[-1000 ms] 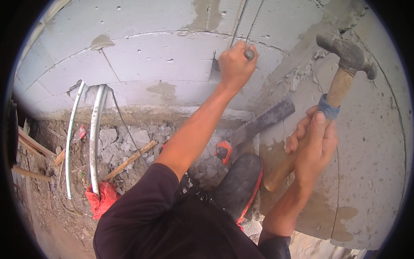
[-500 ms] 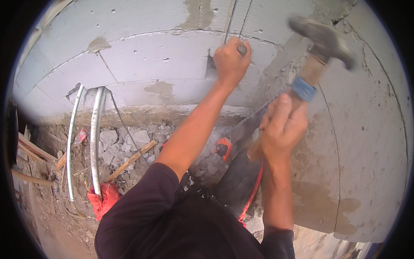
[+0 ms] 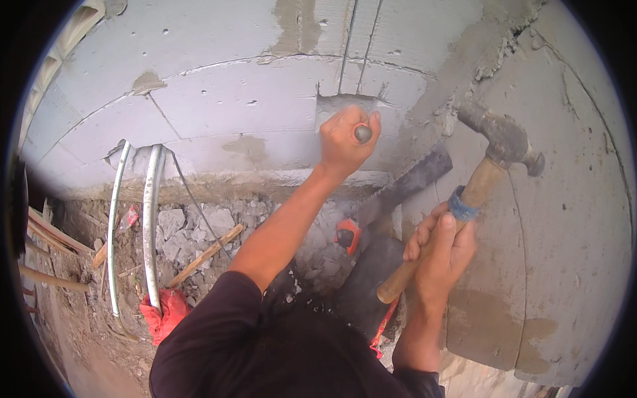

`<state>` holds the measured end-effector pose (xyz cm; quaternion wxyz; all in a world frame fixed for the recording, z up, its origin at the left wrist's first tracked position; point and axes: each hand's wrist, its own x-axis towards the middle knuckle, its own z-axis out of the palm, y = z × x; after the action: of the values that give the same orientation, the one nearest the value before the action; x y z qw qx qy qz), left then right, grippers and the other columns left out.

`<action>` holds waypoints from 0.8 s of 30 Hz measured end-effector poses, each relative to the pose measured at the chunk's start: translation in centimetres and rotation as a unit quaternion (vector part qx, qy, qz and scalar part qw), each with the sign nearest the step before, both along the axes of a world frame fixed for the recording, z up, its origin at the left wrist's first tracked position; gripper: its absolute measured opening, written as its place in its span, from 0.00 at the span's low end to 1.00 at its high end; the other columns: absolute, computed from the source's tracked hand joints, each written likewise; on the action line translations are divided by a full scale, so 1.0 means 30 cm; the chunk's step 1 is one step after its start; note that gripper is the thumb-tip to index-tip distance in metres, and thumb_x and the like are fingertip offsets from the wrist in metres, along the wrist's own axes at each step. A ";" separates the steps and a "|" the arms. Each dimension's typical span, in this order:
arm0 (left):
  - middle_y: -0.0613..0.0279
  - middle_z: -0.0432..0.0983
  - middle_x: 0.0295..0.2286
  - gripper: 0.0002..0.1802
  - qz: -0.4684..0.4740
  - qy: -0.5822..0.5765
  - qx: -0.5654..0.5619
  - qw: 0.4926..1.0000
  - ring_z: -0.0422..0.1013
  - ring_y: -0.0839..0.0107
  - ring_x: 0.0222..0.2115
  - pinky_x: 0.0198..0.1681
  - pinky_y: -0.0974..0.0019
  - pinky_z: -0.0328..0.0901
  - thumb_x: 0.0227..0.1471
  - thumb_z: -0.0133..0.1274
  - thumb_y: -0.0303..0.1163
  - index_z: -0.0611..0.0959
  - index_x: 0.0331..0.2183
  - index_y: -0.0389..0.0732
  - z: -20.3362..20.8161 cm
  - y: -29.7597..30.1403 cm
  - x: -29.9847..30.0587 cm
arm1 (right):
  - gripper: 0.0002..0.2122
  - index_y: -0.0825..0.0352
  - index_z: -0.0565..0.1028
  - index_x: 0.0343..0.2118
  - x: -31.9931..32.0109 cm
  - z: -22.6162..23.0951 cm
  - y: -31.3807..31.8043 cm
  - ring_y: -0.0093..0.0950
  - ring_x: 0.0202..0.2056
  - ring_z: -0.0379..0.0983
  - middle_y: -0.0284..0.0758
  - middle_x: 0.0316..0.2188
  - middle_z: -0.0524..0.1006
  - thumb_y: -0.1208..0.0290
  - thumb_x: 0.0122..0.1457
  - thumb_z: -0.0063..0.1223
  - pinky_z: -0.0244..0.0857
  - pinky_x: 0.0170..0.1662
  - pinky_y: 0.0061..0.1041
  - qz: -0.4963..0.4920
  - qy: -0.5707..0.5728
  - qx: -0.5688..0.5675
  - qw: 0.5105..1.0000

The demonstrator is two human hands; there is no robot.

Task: The person chips away pieces of a concrete wall using a hammer and a chisel, and then uses a saw on the same section.

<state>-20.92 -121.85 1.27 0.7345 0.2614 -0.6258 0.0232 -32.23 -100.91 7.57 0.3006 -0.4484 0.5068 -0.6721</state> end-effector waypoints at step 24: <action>0.62 0.71 0.21 0.16 -0.093 -0.087 0.077 0.989 0.69 0.61 0.26 0.49 0.50 0.68 0.45 0.68 0.27 0.73 0.21 0.41 -0.161 0.098 0.166 | 0.08 0.71 0.75 0.28 0.043 -0.399 0.087 0.38 0.20 0.73 0.39 0.18 0.73 0.73 0.54 0.63 0.66 0.26 0.28 0.045 0.310 -0.086 0.946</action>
<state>-15.95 -118.90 -3.56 0.6540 0.2551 -0.7087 -0.0705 -30.93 -98.29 -4.42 0.1188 -0.6812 0.4942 -0.5269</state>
